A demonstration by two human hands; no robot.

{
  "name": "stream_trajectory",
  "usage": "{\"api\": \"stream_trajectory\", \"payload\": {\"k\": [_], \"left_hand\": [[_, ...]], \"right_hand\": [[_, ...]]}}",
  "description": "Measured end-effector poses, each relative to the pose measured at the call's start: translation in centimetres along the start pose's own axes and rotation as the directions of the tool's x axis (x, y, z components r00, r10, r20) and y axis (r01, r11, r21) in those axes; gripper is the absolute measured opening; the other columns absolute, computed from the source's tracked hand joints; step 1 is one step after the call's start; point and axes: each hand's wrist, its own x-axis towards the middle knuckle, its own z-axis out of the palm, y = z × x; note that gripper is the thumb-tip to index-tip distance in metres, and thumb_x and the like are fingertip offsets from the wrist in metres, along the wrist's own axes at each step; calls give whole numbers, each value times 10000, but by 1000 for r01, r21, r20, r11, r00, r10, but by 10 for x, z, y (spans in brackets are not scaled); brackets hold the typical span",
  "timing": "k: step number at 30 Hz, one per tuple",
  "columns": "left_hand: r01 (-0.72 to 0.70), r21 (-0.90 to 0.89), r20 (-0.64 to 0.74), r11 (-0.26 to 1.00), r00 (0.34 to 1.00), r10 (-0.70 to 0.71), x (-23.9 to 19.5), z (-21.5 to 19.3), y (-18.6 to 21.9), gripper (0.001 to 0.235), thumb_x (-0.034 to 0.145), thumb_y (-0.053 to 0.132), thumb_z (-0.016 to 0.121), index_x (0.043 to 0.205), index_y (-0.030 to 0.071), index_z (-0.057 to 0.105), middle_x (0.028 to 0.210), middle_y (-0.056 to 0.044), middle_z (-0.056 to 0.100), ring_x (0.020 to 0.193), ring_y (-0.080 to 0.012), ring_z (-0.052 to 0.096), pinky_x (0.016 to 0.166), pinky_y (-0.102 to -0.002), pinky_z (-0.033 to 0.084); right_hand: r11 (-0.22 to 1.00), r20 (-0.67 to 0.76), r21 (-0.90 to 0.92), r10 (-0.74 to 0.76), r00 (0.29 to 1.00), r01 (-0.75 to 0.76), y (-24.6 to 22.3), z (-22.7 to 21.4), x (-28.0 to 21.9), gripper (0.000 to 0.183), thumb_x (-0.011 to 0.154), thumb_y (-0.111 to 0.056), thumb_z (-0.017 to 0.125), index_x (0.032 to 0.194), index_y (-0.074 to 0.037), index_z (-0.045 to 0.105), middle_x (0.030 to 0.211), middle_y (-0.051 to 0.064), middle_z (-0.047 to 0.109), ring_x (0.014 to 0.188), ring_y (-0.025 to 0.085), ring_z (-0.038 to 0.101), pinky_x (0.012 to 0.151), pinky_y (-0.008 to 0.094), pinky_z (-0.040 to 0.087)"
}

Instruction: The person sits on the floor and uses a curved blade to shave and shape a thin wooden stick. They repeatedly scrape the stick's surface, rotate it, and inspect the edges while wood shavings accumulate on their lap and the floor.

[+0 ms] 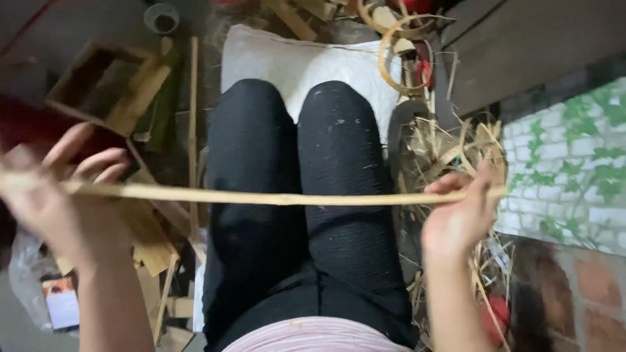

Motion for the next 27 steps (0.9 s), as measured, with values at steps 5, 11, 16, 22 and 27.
{"api": "stream_trajectory", "payload": {"k": [5,11,16,22,27], "left_hand": [[162,-96,-83,982,982,-170,-68,15,-18,1084,858,742,607,1627,127,154,1614,-115,531,1299,-251,776,1033,-326,742],[249,-128,-16,960,967,-253,-110,45,-39,663,1093,243,525,1631,159,147,1404,-148,611,1098,-281,740,885,-371,680],[110,-63,19,992,994,-109,-37,46,9,627,1138,223,546,1700,152,276,1177,-8,777,700,-58,750,761,-230,725],[-92,85,273,992,960,65,38,75,54,359,981,167,700,1287,41,560,1412,-64,596,1006,-243,816,730,-271,728],[-59,-74,583,996,807,91,107,90,67,483,1081,205,507,1519,21,422,1103,-134,758,824,-159,778,787,-270,690]], "right_hand": [[986,-73,150,85,994,-73,34,-21,-38,256,1117,-322,423,1303,-161,492,929,132,700,795,267,701,760,395,621],[980,144,151,106,984,-127,26,-26,-45,280,1107,-331,404,1299,-147,491,1086,218,717,989,367,735,953,489,621],[999,726,49,-19,688,-24,46,-63,9,963,910,-836,358,1477,-59,401,1326,226,643,984,356,747,935,485,648],[563,509,-723,43,859,400,248,-133,210,539,1000,-340,583,1468,-78,522,1374,154,606,1254,259,585,1049,365,455],[-56,462,-881,121,879,470,267,-96,197,548,863,-42,442,1403,37,482,1306,340,479,1188,516,495,1034,522,417]]}}
